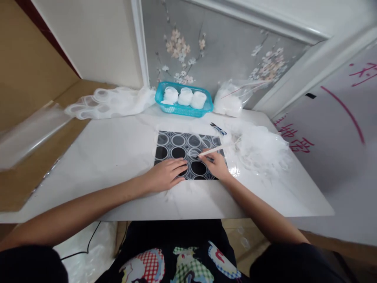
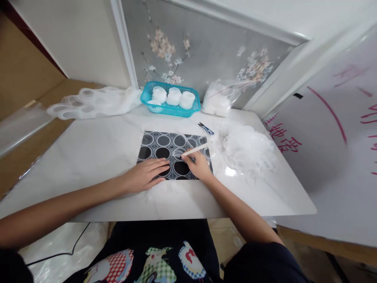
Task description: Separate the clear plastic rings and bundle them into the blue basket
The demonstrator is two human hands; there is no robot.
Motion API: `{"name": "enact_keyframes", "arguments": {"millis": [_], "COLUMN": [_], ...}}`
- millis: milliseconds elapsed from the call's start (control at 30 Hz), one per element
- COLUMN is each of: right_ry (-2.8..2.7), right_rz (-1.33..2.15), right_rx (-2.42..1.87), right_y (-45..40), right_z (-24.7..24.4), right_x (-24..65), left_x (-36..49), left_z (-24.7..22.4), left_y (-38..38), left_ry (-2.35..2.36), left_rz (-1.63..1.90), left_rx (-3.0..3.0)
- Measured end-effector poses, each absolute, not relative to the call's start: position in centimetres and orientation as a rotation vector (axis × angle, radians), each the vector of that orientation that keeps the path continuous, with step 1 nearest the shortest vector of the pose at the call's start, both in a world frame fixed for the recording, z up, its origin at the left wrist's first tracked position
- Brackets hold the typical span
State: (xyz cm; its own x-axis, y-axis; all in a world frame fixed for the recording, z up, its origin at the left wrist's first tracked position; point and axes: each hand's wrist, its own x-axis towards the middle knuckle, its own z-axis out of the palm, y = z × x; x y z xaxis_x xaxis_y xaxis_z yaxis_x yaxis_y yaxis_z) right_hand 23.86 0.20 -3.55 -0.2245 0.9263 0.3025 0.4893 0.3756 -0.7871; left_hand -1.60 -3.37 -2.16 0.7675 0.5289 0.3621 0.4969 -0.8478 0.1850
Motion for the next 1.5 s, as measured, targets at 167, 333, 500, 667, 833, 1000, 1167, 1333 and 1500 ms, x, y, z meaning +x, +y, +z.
{"name": "enact_keyframes", "arguments": {"millis": [167, 333, 500, 667, 833, 1000, 1167, 1333, 1500], "right_ry": [-1.863, -1.862, -1.896, -2.169, -2.032, -1.607, -1.894, -1.823, -1.799], "right_rz": [0.716, 0.694, 0.642, 0.305, -0.118, -0.048, 0.441, 0.586, 0.595], "right_rx": [-1.262, -1.239, -1.249, -1.287, -1.452, -1.546, -1.276, -1.328, -1.342], "right_y": [0.0, 0.3, 0.2, -1.7, 2.5, 5.5, 1.1, 0.2, 0.6], "right_z": [-5.0, -4.9, -4.8, -4.4, -1.9, -0.5, -3.4, -4.9, -5.0], "right_x": [24.1, 24.0, 24.1, 22.9, 23.4, 27.3, 28.6, 28.6, 28.7], "left_x": [0.2, 0.1, -0.2, 0.0, -0.1, 0.3, 3.4, 5.0, 4.3], "left_z": [-2.9, -3.5, -3.9, -3.9, -3.6, -2.2, -0.6, -0.3, -0.7], "left_y": [-2.7, -2.5, -2.6, -2.7, -2.9, -2.1, -0.9, 0.4, 0.8], "left_ry": [0.725, 0.748, 0.751, 0.768, 0.822, 0.852, 0.619, 0.626, 0.645], "left_rz": [0.337, 0.303, 0.351, 0.304, 0.32, 0.359, 0.262, -0.047, -0.066], "left_rx": [2.967, 2.892, 2.826, 2.822, 2.757, 2.669, 2.829, 2.84, 2.799]}}
